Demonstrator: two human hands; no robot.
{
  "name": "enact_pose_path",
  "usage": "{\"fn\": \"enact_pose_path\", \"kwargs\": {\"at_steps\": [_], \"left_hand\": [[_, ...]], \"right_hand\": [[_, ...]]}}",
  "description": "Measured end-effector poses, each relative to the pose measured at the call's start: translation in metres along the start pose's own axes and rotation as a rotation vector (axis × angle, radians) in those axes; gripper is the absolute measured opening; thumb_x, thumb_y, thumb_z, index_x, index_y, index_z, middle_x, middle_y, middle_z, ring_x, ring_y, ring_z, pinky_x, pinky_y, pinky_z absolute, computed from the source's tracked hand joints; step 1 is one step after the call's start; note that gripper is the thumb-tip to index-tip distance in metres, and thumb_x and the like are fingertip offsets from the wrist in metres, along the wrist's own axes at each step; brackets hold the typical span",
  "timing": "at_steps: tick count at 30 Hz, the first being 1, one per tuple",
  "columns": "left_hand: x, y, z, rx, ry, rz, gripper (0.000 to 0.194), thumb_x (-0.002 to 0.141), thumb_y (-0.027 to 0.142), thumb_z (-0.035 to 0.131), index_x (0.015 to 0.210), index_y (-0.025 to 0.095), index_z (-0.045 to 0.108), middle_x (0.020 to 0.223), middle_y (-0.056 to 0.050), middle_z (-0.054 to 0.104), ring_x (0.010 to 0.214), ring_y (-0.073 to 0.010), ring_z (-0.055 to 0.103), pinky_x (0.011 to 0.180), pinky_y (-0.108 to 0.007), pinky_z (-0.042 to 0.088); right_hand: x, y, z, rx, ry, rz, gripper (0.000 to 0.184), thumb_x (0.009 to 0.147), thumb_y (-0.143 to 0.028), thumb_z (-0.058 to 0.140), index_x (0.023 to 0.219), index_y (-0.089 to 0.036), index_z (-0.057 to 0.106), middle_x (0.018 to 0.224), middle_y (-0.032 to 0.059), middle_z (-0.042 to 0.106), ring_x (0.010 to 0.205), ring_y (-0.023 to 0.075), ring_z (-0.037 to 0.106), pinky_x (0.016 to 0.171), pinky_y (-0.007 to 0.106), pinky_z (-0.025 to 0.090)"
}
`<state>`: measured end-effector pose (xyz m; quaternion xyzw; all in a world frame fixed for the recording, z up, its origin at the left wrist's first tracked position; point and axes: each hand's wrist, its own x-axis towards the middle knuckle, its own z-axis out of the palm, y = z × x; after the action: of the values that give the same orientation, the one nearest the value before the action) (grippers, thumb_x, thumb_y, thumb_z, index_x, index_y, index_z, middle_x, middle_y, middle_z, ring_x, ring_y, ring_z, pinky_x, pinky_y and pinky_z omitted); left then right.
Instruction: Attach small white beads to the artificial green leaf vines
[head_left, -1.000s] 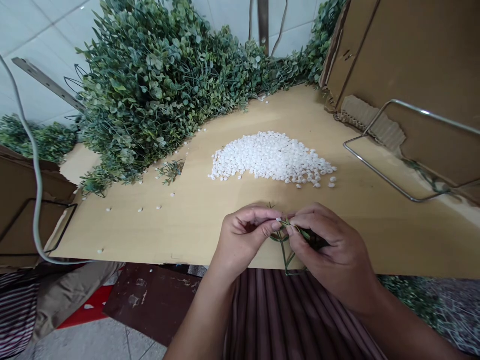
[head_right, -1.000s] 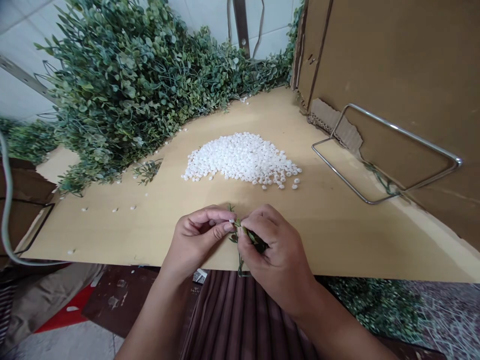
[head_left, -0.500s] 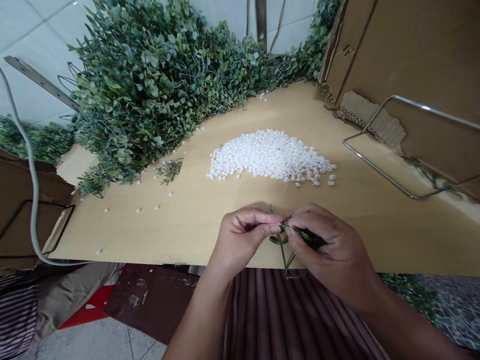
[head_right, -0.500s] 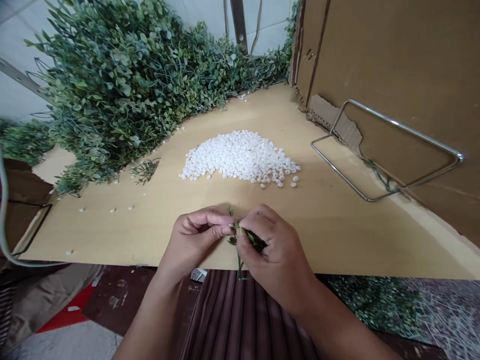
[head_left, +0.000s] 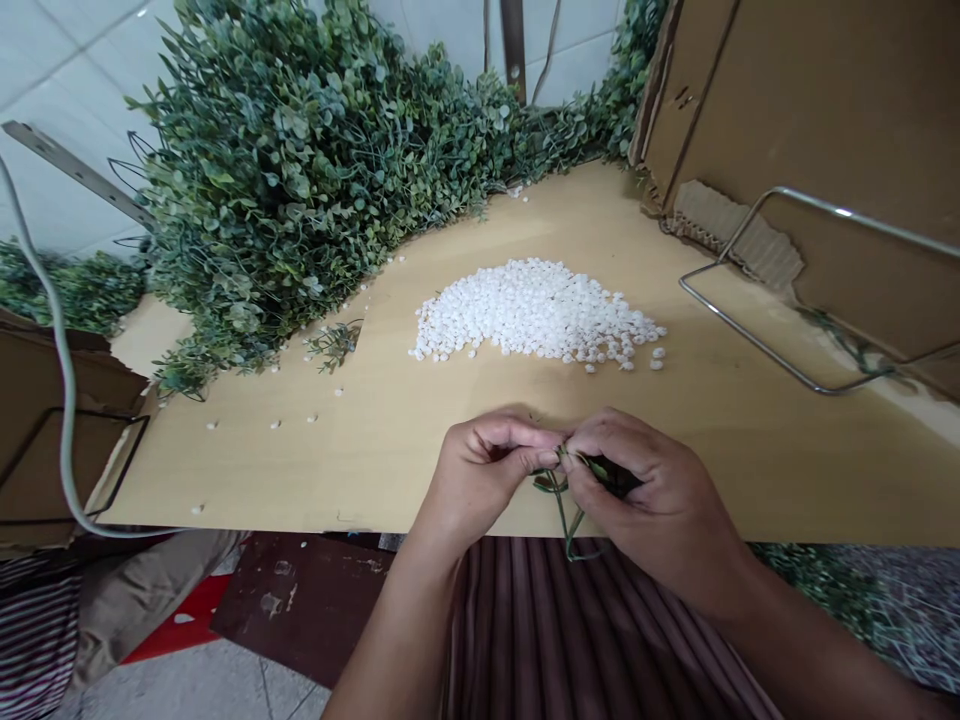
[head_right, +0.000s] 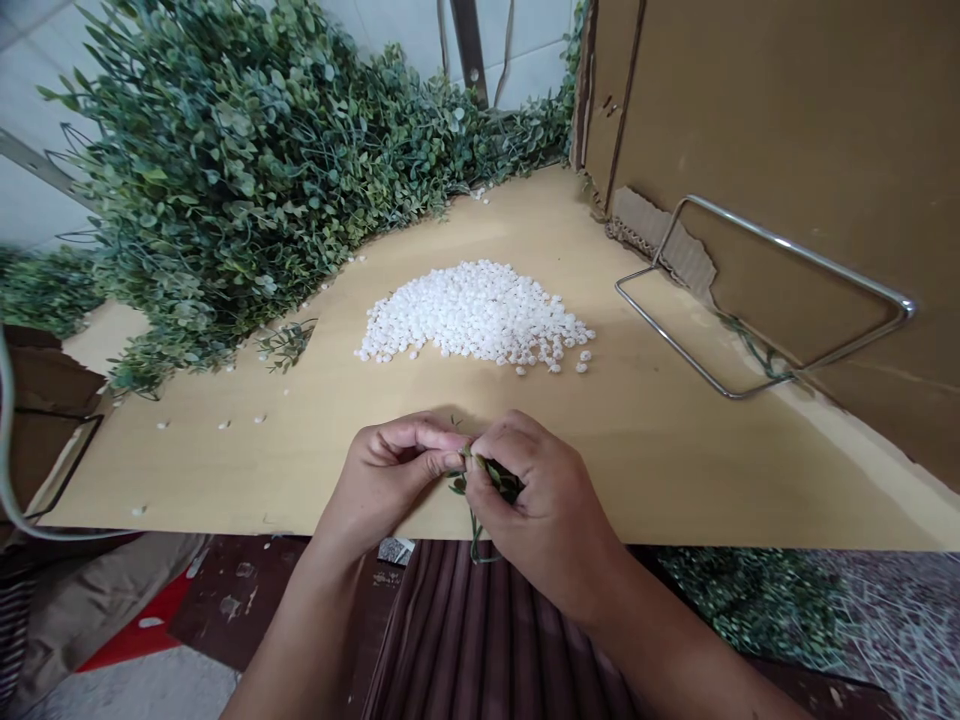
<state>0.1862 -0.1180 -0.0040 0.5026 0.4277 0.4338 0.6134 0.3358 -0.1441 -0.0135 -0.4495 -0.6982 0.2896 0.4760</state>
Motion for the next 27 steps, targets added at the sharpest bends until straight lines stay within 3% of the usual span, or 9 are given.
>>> {"fn": "enact_pose_path", "kwargs": {"at_steps": [11, 18, 23, 27], "left_hand": [[0.001, -0.002, 0.000, 0.047, 0.007, 0.032, 0.008, 0.065, 0.023, 0.077, 0.069, 0.017, 0.074, 0.071, -0.003, 0.067, 0.067, -0.0127, 0.061, 0.066, -0.026, 0.053], [0.000, 0.000, -0.019, 0.438, 0.193, 0.188, 0.025, 0.075, 0.017, 0.065, 0.099, 0.021, 0.071, 0.099, -0.008, 0.064, 0.090, -0.0177, 0.060, 0.079, -0.030, 0.051], [0.006, 0.002, -0.022, 0.640, 0.010, 0.194, 0.028, 0.078, 0.016, 0.060, 0.105, 0.018, 0.068, 0.100, -0.008, 0.064, 0.081, -0.0160, 0.059, 0.077, -0.031, 0.049], [0.012, 0.004, -0.015, 0.648, -0.067, 0.138, 0.030, 0.080, 0.020, 0.058, 0.108, 0.016, 0.066, 0.091, -0.007, 0.064, 0.078, -0.0160, 0.058, 0.074, -0.030, 0.048]], "right_hand": [[0.001, 0.005, 0.004, -0.016, 0.037, 0.058, 0.018, 0.083, -0.014, 0.048, 0.065, -0.018, 0.053, 0.065, 0.0016, 0.053, 0.060, 0.0139, 0.054, 0.053, 0.023, 0.040], [0.001, 0.006, 0.005, 0.085, 0.110, 0.083, 0.011, 0.083, -0.014, 0.052, 0.073, -0.017, 0.056, 0.070, 0.0011, 0.055, 0.064, 0.0136, 0.054, 0.057, 0.022, 0.044], [0.001, 0.007, 0.005, 0.069, 0.132, 0.047, 0.009, 0.083, -0.013, 0.053, 0.077, -0.018, 0.057, 0.071, 0.0010, 0.056, 0.065, 0.0134, 0.055, 0.059, 0.021, 0.045], [0.002, 0.007, 0.005, 0.048, 0.141, -0.004, 0.008, 0.083, -0.013, 0.053, 0.078, -0.018, 0.057, 0.072, 0.0012, 0.056, 0.065, 0.0134, 0.055, 0.061, 0.021, 0.046]]}}
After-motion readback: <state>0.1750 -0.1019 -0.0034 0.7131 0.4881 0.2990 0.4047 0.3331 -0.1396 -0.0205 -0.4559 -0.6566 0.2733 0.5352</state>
